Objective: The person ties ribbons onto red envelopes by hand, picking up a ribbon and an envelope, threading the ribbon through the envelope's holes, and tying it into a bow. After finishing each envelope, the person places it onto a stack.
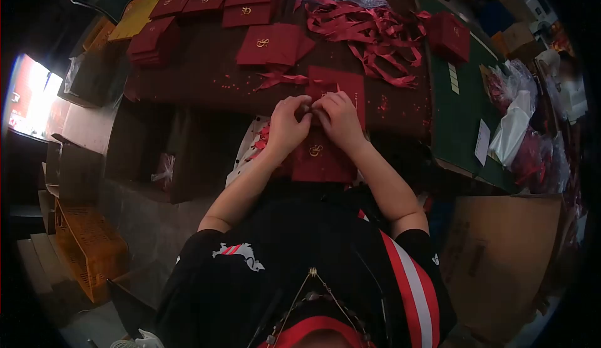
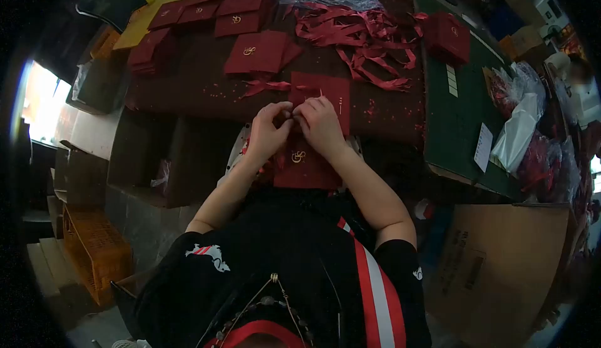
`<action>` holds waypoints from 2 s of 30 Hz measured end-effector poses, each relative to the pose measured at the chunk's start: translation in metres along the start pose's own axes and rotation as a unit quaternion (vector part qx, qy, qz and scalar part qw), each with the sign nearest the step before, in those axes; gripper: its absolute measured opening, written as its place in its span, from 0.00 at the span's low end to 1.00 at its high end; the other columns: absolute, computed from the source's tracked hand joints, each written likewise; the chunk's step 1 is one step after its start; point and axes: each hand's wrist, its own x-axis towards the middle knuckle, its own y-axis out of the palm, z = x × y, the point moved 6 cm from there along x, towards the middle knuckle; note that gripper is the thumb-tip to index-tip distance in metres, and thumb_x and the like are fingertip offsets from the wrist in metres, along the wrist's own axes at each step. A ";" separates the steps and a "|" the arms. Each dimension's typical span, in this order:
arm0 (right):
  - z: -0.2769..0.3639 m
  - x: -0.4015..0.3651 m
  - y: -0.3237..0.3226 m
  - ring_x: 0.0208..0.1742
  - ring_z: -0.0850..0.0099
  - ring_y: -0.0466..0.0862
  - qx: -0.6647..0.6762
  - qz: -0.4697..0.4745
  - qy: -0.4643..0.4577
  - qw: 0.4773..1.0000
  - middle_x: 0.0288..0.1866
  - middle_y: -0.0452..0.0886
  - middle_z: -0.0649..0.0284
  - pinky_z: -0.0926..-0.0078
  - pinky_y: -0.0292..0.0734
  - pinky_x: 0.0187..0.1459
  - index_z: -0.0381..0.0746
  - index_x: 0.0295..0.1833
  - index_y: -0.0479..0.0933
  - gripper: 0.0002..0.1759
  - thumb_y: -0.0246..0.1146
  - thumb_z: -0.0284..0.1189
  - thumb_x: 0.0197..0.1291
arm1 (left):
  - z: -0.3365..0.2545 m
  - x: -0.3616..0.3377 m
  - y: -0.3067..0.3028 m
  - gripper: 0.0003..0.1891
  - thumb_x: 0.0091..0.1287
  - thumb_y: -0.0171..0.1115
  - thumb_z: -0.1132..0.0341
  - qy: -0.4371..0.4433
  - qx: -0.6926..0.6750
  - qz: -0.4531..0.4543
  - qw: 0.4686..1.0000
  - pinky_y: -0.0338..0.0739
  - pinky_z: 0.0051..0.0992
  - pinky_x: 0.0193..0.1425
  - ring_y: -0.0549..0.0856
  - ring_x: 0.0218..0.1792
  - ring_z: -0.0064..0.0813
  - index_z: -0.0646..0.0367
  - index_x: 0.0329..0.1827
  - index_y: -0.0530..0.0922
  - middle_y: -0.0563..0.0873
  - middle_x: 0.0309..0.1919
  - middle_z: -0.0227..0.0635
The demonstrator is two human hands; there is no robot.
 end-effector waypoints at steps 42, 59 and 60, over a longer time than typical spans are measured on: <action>-0.023 -0.020 -0.025 0.67 0.48 0.68 -0.019 -0.068 0.127 0.989 0.65 0.70 0.51 0.50 0.65 0.70 0.42 0.69 0.69 0.39 0.79 0.33 0.53 | -0.015 0.026 -0.006 0.05 0.65 0.62 0.75 0.100 0.150 0.115 0.977 0.79 0.43 0.56 0.82 0.54 0.47 0.61 0.42 0.82 0.83 0.47 0.40; 0.005 -0.022 -0.027 0.64 0.53 0.76 0.012 0.031 0.136 0.990 0.64 0.75 0.52 0.59 0.73 0.67 0.38 0.67 0.74 0.27 0.71 0.32 0.64 | -0.056 0.009 -0.038 0.27 0.64 0.69 0.70 0.245 0.195 0.071 0.947 0.72 0.45 0.71 0.74 0.69 0.53 0.57 0.69 0.77 0.77 0.69 0.44; 0.007 -0.015 -0.041 0.51 0.62 0.83 0.093 -0.039 0.132 0.986 0.59 0.77 0.56 0.67 0.80 0.53 0.39 0.63 0.77 0.20 0.69 0.28 0.66 | -0.053 0.001 -0.017 0.29 0.66 0.69 0.64 0.242 0.190 0.126 0.943 0.68 0.45 0.77 0.69 0.76 0.52 0.57 0.71 0.75 0.73 0.74 0.45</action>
